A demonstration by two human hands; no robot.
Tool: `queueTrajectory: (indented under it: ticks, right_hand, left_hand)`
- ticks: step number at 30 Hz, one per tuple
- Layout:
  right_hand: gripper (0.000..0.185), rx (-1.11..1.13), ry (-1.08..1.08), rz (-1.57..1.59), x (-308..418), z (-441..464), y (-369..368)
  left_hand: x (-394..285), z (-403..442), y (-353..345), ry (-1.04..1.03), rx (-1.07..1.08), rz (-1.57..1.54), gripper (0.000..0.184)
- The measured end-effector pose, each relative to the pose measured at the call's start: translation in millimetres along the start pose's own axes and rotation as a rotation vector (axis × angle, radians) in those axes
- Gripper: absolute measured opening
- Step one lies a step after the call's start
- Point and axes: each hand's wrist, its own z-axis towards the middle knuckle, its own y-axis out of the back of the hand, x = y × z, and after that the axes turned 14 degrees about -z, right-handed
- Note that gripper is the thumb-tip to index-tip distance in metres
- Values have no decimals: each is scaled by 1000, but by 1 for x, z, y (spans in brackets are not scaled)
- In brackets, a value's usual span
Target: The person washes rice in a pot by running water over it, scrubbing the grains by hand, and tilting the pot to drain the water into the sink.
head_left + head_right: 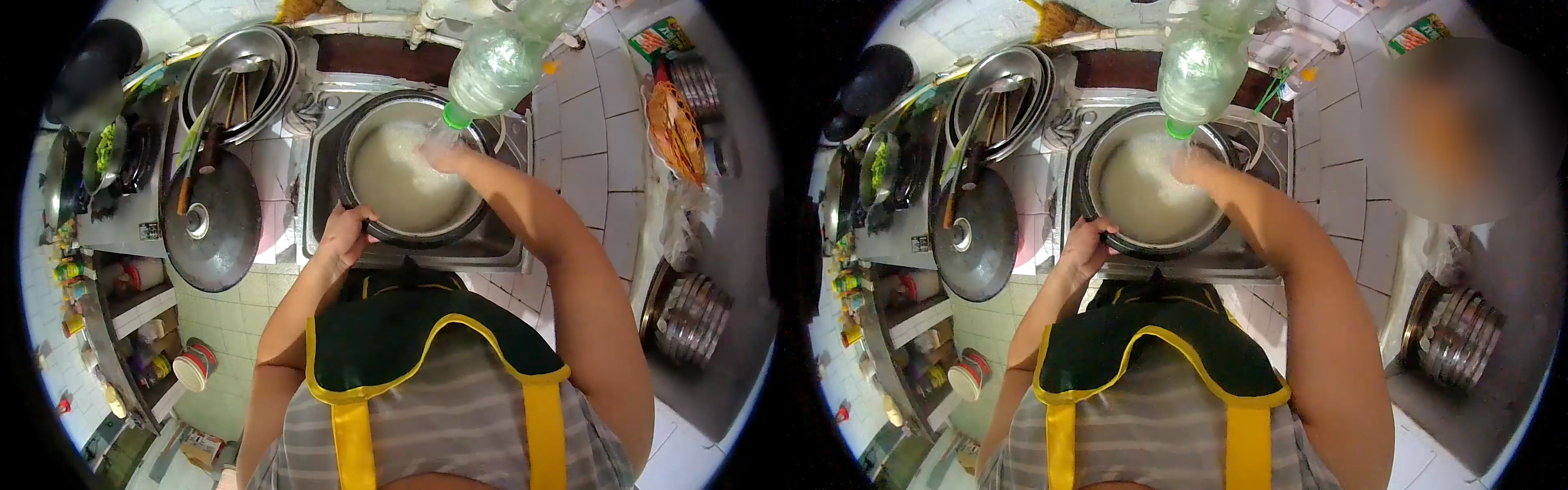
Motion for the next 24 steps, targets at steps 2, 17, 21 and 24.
queueTrajectory:
  ticks: [2,17,21,24]
  right_hand:
    - [41,40,27,89,0,-5,-33]
    - [38,-222,325,-62,55,7,-7]
    - [41,-419,759,-283,19,-35,-1]
    - [46,-28,303,-430,18,-56,-12]
  left_hand:
    - [5,0,-1,-20,-17,-4,28]
    - [13,4,-1,-10,-20,45,22]
    - [12,5,1,-5,10,17,23]
    - [13,6,3,-16,-5,40,37]
